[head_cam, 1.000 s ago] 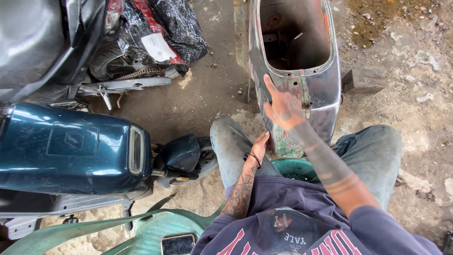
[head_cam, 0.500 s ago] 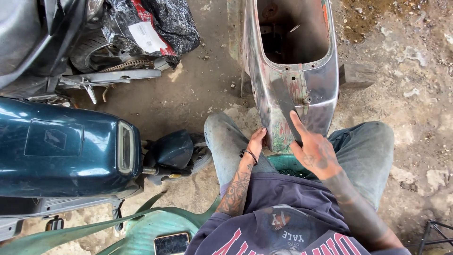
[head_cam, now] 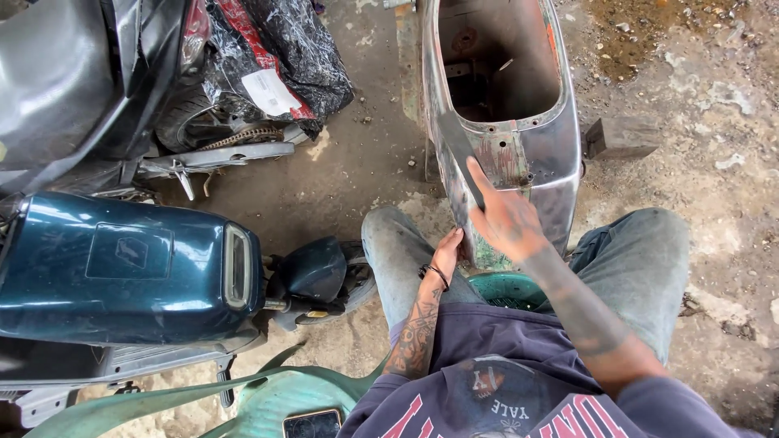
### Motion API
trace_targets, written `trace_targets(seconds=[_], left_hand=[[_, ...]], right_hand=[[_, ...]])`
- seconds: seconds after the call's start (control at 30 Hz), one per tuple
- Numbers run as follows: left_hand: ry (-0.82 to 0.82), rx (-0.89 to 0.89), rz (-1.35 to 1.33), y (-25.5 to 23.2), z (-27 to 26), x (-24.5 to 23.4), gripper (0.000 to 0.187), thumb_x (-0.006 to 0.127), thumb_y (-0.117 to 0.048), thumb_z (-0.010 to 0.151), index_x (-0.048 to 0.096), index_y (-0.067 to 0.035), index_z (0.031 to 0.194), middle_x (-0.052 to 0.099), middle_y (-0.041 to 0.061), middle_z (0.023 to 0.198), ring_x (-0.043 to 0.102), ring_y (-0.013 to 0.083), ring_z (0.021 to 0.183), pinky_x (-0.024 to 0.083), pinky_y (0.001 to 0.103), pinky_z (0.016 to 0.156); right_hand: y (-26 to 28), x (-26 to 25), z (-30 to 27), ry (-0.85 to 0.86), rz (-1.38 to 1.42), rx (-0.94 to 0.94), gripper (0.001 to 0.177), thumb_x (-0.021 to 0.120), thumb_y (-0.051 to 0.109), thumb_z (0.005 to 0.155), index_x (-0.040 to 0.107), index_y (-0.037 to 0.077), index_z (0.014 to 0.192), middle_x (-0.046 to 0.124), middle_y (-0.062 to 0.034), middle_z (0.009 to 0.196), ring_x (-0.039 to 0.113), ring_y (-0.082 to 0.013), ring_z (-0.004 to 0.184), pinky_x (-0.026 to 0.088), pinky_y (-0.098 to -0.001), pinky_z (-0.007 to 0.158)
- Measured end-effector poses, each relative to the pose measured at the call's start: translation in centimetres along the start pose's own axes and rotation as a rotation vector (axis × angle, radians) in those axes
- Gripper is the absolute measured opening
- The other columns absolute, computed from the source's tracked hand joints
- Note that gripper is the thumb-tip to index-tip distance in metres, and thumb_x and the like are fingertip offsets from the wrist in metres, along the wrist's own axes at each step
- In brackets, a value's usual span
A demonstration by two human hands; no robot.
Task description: The person sits cross-legged on a chair and uses a metal scraper to remove old paint and rust from a metallic motorcycle part resting on their lap. They repeatedly scrape the surface and occasionally wipe it with their hand.
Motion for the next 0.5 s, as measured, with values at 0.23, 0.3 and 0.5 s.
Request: trace_targets(seconds=[0.23, 0.3, 0.5], left_hand=[[-0.002, 0.012, -0.015, -0.3, -0.1, 1.0, 0.022, 0.059, -0.034, 0.103, 0.070, -0.016, 0.112, 0.066, 0.006, 0.082, 0.073, 0.0214, 0.068, 0.061, 0.033, 0.064], [0.015, 0.008, 0.011, -0.2, -0.4, 0.9, 0.024, 0.058, -0.036, 0.103, 0.069, -0.017, 0.112, 0.065, 0.004, 0.083, 0.072, 0.0209, 0.069, 0.060, 0.033, 0.065], [-0.006, 0.047, -0.027, 5.0, 5.3, -3.6, 0.023, 0.063, -0.035, 0.100, 0.070, -0.016, 0.111, 0.066, 0.007, 0.083, 0.073, 0.0251, 0.067, 0.061, 0.036, 0.061]], right_hand=[[-1.8, -0.1, -4.4, 0.136, -0.075, 0.245, 0.087, 0.052, 0.022, 0.095, 0.009, 0.036, 0.169, 0.073, -0.0142, 0.081, 0.072, -0.0332, 0.074, 0.052, -0.0489, 0.077], [-1.6, 0.3, -2.5, 0.129, -0.062, 0.238, 0.086, 0.051, 0.023, 0.095, 0.010, 0.036, 0.169, 0.074, -0.0142, 0.080, 0.072, -0.0338, 0.073, 0.050, -0.0502, 0.075], [-0.3, 0.6, 5.7, -0.062, -0.030, -0.040, 0.076, 0.051, 0.010, 0.099, 0.019, 0.017, 0.168, 0.063, -0.0110, 0.061, 0.050, -0.0227, 0.047, 0.038, -0.0411, 0.052]])
Point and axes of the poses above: each hand's wrist, its own z-axis towards the middle knuckle, its own x-axis out of the palm, y = z × x, the point moved 3 cm from there along z, towards the middle knuckle
